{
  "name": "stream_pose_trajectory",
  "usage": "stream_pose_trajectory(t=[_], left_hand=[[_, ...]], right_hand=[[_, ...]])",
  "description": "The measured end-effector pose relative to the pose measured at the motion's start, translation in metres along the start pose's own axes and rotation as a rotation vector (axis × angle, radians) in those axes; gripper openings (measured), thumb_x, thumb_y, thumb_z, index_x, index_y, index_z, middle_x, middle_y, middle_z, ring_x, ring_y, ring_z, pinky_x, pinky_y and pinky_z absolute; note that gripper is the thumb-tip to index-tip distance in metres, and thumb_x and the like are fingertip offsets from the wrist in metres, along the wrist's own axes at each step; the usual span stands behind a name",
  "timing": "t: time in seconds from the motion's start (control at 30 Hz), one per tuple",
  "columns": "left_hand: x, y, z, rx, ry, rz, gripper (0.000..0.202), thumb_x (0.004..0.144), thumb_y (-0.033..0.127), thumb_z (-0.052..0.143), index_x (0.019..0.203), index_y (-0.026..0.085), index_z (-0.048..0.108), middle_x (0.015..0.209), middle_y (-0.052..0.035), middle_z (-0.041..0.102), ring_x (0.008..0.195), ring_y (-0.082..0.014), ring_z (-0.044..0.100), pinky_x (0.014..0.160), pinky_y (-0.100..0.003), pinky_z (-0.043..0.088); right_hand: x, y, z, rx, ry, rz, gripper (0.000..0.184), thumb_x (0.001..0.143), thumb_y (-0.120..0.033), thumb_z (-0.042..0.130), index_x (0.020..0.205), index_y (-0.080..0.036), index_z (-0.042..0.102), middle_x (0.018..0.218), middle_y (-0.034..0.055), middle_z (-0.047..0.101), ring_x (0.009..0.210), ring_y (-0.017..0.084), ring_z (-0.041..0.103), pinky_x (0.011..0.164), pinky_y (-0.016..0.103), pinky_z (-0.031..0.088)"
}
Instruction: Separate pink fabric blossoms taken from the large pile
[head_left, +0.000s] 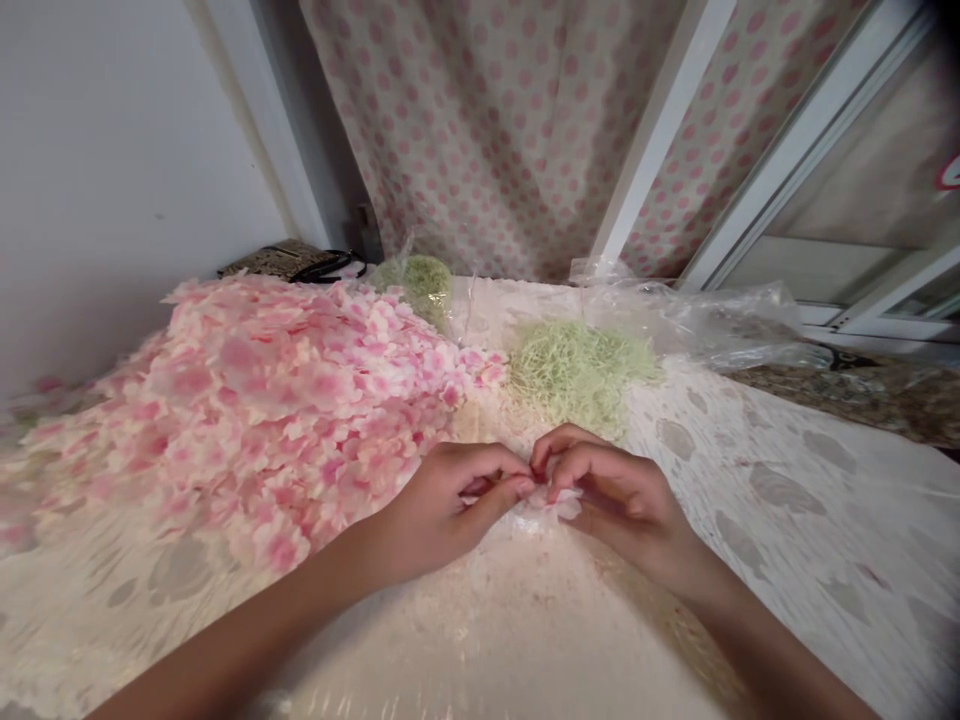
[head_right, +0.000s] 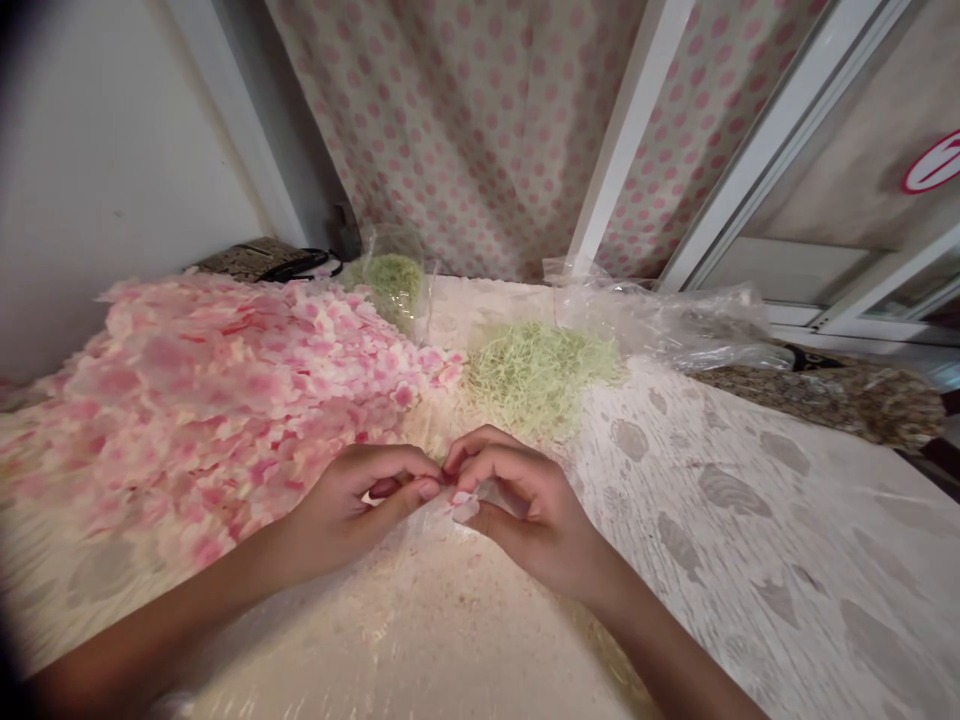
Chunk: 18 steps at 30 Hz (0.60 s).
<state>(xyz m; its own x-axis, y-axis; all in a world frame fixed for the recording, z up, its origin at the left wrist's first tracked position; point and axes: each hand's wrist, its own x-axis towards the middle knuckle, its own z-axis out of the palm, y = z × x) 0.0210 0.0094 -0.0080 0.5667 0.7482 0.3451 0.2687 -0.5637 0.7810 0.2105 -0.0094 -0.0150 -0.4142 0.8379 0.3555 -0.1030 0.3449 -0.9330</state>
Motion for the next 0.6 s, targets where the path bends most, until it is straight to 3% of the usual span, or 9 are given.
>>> stream_pose_trajectory(t=[0.13, 0.27, 0.43, 0.6], left_hand=[[-0.0020, -0.0009, -0.0019, 0.077, -0.007, 0.115, 0.016, 0.088, 0.019, 0.051, 0.077, 0.013, 0.062, 0.060, 0.0030, 0.055, 0.052, -0.0049, 0.046, 0.048, -0.015, 0.034], [-0.0029, -0.0002, -0.0030, 0.041, 0.024, 0.128, 0.014, 0.087, 0.017, 0.052, 0.079, 0.013, 0.062, 0.063, 0.0022, 0.059, 0.051, -0.0044, 0.048, 0.048, -0.015, 0.035], [-0.0035, -0.0004, -0.0029, 0.053, 0.027, 0.197, 0.010, 0.086, 0.016, 0.054, 0.082, 0.014, 0.063, 0.067, 0.0008, 0.063, 0.054, -0.0053, 0.051, 0.050, -0.015, 0.038], [-0.0026, -0.0015, -0.0037, 0.080, 0.041, 0.220, 0.011, 0.087, 0.016, 0.054, 0.082, 0.013, 0.064, 0.065, 0.0001, 0.061, 0.054, -0.0064, 0.052, 0.051, -0.017, 0.040]], right_hand=[[-0.0006, -0.0013, 0.0000, -0.018, -0.002, -0.019, 0.010, 0.084, -0.011, 0.057, 0.083, -0.021, 0.060, 0.087, 0.0022, 0.055, 0.087, 0.013, 0.056, 0.075, 0.026, 0.045], [-0.0016, -0.0047, -0.0015, -0.102, -0.045, -0.038, 0.011, 0.085, -0.010, 0.057, 0.082, -0.020, 0.062, 0.093, 0.0030, 0.056, 0.089, 0.013, 0.057, 0.078, 0.027, 0.045], [-0.0029, -0.0042, -0.0013, -0.146, -0.009, -0.092, 0.016, 0.084, -0.008, 0.055, 0.085, -0.022, 0.063, 0.089, 0.0011, 0.058, 0.084, 0.012, 0.058, 0.075, 0.026, 0.045], [-0.0044, -0.0048, -0.0022, -0.187, -0.054, -0.054, 0.017, 0.082, -0.006, 0.057, 0.083, -0.022, 0.062, 0.095, 0.0015, 0.057, 0.090, 0.013, 0.058, 0.079, 0.028, 0.044]])
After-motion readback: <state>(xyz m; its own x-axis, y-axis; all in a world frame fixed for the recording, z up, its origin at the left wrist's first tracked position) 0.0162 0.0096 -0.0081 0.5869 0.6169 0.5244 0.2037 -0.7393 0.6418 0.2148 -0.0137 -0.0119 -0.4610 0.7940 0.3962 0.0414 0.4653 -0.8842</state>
